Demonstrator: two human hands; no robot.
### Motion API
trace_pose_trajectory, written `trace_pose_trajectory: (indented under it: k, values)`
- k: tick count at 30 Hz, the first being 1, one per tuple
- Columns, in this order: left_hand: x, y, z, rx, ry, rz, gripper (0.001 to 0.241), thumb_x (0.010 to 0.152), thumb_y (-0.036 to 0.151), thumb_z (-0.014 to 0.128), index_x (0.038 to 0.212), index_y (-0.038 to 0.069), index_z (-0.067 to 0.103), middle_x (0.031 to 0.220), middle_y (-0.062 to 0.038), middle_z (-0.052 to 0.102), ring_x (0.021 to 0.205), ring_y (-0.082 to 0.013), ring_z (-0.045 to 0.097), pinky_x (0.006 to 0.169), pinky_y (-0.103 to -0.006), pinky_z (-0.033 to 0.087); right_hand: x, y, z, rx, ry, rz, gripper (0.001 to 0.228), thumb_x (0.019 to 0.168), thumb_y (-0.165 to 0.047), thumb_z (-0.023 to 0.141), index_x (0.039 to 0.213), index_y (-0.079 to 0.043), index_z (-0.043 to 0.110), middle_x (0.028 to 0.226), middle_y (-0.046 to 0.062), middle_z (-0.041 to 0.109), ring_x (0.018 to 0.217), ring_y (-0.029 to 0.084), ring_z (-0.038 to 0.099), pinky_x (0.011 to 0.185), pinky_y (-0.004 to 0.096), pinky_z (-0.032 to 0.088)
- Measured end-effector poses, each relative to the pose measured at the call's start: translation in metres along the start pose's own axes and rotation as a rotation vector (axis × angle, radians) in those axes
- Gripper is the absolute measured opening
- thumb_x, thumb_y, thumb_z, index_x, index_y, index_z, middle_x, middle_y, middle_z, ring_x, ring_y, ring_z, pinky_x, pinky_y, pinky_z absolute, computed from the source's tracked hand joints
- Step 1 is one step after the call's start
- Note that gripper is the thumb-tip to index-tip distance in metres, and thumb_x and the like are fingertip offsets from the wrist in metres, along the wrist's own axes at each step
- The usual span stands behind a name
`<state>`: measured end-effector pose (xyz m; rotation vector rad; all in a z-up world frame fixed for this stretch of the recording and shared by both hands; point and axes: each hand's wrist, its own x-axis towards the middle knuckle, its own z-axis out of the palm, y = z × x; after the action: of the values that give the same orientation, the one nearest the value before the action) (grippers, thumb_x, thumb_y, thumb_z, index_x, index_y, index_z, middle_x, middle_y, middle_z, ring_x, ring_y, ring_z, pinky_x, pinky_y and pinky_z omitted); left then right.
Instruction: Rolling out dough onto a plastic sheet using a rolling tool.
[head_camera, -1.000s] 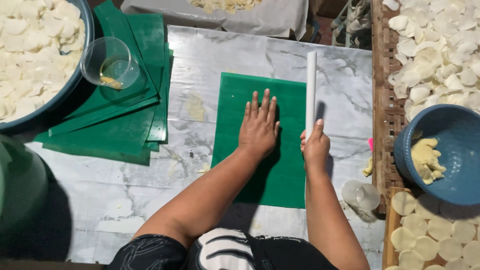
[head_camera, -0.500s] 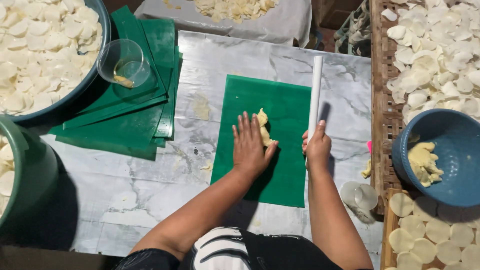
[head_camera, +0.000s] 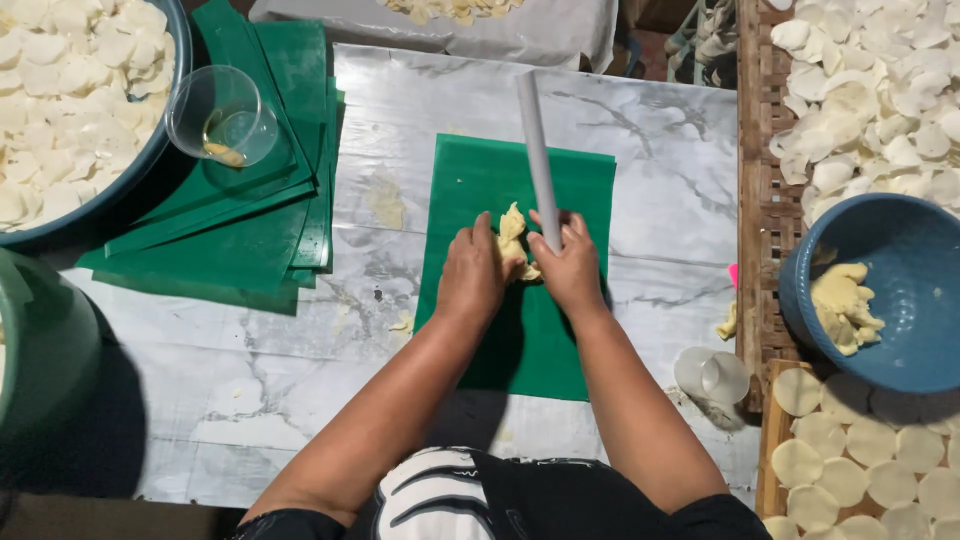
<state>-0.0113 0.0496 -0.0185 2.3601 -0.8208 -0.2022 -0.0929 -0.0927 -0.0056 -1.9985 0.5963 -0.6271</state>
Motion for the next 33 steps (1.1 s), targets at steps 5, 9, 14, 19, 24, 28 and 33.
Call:
trace_pose_trajectory:
  k: [5,9,14,19,24,28,33]
  values:
    - [-0.001,-0.006,0.01,-0.197,0.075,0.098,0.075,0.088,0.02,0.075,0.153,0.003,0.042,0.12,-0.024,0.065,0.114,-0.045,0.064,0.09,-0.0538,0.057,0.001,-0.002,0.023,-0.027,0.031,0.046,0.028,0.085,-0.014,0.079,0.113,-0.009,0.081,0.099,0.017,0.067,0.094,0.037,0.069,0.082,0.045,0.056]
    - [-0.002,0.006,0.015,-0.535,0.095,0.079,0.061,0.101,0.011,0.051,0.157,-0.006,0.033,0.142,-0.035,0.055,0.129,-0.0525,0.053,0.109,-0.058,0.044,-0.004,-0.004,0.025,-0.098,0.083,0.278,0.023,0.082,-0.026,0.083,0.098,-0.01,0.08,0.084,0.016,0.071,0.082,0.035,0.073,0.066,0.048,0.056]
    - [0.019,0.023,0.02,-0.118,0.124,0.24,0.038,0.102,0.035,0.054,0.138,0.024,0.058,0.136,-0.014,0.061,0.134,-0.0362,0.055,0.115,-0.0553,0.038,-0.012,0.011,0.013,0.002,0.066,0.416,0.019,0.091,-0.026,0.071,0.102,-0.011,0.075,0.09,0.015,0.075,0.087,0.028,0.074,0.069,0.046,0.057]
    - [0.026,0.029,0.006,0.136,0.062,0.38,0.045,0.09,0.012,0.059,0.134,0.015,0.067,0.152,-0.02,0.051,0.142,-0.0429,0.048,0.115,-0.0579,0.041,-0.039,-0.01,-0.012,0.442,0.195,0.55,0.036,0.093,-0.008,0.063,0.124,0.009,0.061,0.108,0.03,0.073,0.088,0.036,0.077,0.073,0.042,0.067]
    - [0.032,0.033,0.012,0.292,-0.109,0.248,0.118,0.048,0.025,0.1,0.151,0.004,0.046,0.168,-0.024,0.024,0.154,-0.0462,0.024,0.128,-0.0514,0.026,-0.05,-0.004,-0.027,0.176,0.166,0.575,0.02,0.099,-0.021,0.066,0.105,-0.003,0.068,0.053,0.012,0.061,0.033,0.02,0.057,0.028,0.031,0.046]
    - [0.035,0.03,-0.005,0.181,-0.163,0.234,0.141,0.041,0.024,0.104,0.161,0.014,0.031,0.17,-0.023,0.017,0.155,-0.0449,0.023,0.128,-0.0559,0.022,-0.042,0.016,-0.051,0.183,0.108,0.476,0.03,0.098,-0.02,0.062,0.123,-0.003,0.061,0.052,0.009,0.052,0.035,0.019,0.052,0.034,0.031,0.04]
    - [0.015,0.016,-0.064,-0.215,0.342,0.308,0.068,0.109,0.022,0.052,0.167,0.01,0.021,0.172,-0.025,0.016,0.159,-0.0465,0.015,0.12,-0.0726,0.017,-0.029,-0.011,-0.094,-0.513,0.051,-0.001,0.034,0.093,-0.016,0.073,0.127,-0.023,0.068,0.103,0.009,0.068,0.099,0.041,0.067,0.086,0.052,0.053]
